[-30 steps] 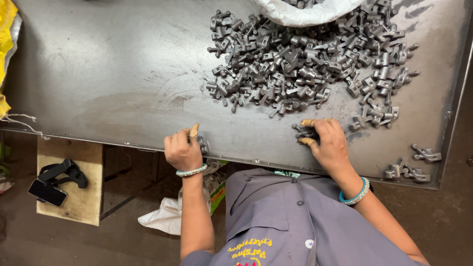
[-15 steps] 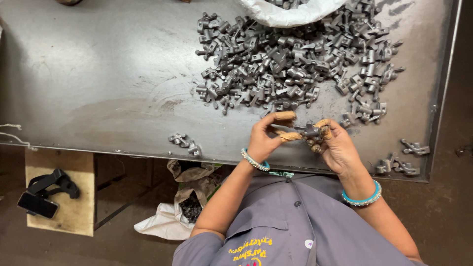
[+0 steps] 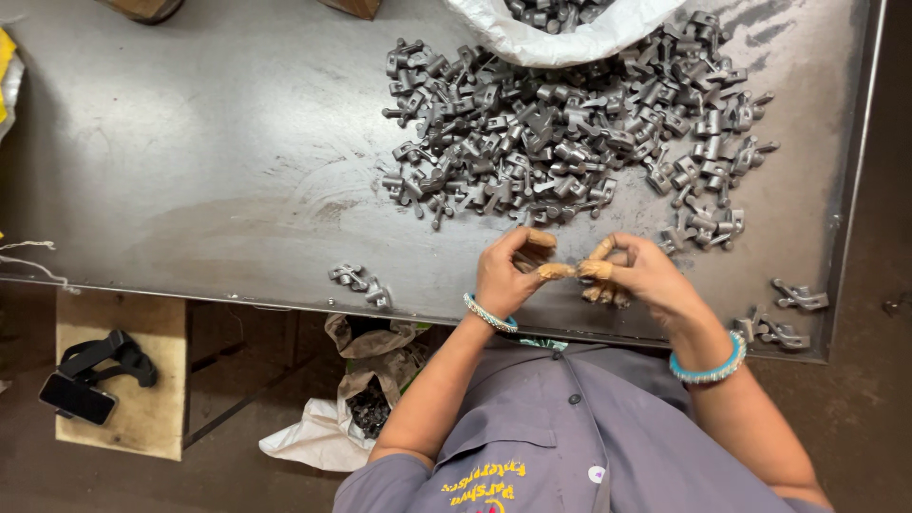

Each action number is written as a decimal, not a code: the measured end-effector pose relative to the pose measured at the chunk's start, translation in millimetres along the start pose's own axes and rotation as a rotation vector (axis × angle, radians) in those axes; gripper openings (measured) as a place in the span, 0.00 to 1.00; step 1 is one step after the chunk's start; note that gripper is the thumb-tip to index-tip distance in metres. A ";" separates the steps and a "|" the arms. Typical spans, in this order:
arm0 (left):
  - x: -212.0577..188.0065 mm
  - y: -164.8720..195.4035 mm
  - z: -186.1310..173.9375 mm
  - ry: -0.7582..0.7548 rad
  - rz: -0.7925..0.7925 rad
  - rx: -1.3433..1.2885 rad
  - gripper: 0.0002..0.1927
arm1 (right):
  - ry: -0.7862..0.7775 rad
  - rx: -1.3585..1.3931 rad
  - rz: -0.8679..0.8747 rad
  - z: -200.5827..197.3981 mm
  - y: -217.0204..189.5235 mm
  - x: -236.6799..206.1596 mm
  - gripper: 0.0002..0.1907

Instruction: The person sorts small metal clamp castings on a steel table, picking up individual pieces by hand, turning them over and setting them aside, and periodically pours more castings from a white sack onto the table to continue sorting.

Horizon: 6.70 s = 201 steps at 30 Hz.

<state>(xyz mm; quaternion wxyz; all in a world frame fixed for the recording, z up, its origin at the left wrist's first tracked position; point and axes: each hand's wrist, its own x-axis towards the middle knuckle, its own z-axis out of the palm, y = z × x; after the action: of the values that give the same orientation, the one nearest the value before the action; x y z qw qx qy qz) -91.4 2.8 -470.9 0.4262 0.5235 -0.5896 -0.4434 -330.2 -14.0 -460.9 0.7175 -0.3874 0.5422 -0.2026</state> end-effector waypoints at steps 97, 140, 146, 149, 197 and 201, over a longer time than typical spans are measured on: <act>2.4 -34.3 23.6 0.020 -0.313 -0.773 0.11 | 0.090 0.326 -0.388 -17.3 50.6 7.0 0.14; -5.2 -51.9 -23.7 -0.040 -0.364 -0.819 0.10 | 0.037 0.216 -0.548 45.4 28.9 6.4 0.22; -3.0 -59.5 -14.9 -0.063 -0.427 -0.848 0.16 | 0.081 0.280 -0.545 34.6 40.6 7.2 0.22; -3.4 -60.4 -13.5 -0.070 -0.447 -0.861 0.17 | 0.095 0.297 -0.551 31.4 45.8 9.1 0.23; -215.7 -113.6 -254.9 1.155 -0.502 0.307 0.15 | 0.473 -1.065 -0.623 53.3 -5.4 -10.4 0.21; -192.0 -99.0 -255.3 1.384 -0.375 0.194 0.12 | 0.463 -0.848 -0.637 34.1 2.4 -4.5 0.16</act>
<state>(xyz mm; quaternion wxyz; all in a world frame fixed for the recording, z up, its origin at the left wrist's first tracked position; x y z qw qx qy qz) 196.2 168.6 -512.1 0.5704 0.8121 -0.1215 -0.0218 -300.1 2.2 -456.1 0.2659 -0.7306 0.5757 -0.2530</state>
